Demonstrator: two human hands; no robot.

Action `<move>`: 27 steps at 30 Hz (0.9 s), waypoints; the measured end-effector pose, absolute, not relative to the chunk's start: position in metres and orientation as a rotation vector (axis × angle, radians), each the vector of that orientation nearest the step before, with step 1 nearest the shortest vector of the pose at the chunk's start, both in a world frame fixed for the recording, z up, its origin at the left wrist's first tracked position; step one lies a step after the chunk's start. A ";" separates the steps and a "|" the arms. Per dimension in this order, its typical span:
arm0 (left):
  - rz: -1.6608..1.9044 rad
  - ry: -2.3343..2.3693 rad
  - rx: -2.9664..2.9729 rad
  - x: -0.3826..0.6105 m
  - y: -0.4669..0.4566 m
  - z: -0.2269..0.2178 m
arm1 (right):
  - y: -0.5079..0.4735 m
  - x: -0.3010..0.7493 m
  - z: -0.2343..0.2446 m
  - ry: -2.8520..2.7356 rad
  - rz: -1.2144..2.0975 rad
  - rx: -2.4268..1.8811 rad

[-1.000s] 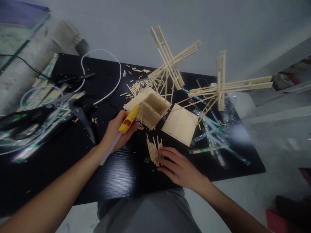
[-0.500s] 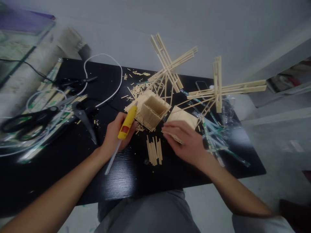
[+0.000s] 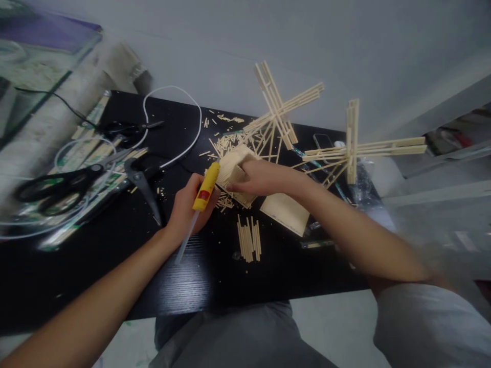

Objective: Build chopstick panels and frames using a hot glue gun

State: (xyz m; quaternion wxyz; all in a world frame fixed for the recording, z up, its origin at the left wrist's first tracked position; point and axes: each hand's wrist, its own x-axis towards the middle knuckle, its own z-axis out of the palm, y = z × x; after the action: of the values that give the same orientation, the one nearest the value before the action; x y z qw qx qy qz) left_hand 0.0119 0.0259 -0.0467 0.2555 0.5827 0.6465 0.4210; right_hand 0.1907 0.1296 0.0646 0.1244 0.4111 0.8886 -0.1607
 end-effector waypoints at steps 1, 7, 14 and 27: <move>1.134 1.754 1.588 0.012 0.025 -0.046 | 0.129 0.188 0.063 2.566 -0.460 1.213; 1.095 1.749 1.621 0.014 0.025 -0.044 | 0.125 0.180 0.054 2.505 -0.453 1.265; 1.089 1.727 1.657 0.015 0.026 -0.046 | 0.124 0.180 0.052 2.483 -0.435 1.310; 1.121 1.674 1.698 0.014 0.027 -0.048 | 0.128 0.181 0.045 2.462 -0.498 1.209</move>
State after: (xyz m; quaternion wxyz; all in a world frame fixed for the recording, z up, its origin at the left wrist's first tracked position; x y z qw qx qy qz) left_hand 0.0145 0.0269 -0.0482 0.2506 0.6240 0.6151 0.4117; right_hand 0.1814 0.1279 0.0451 0.1759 0.4268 0.8694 -0.1760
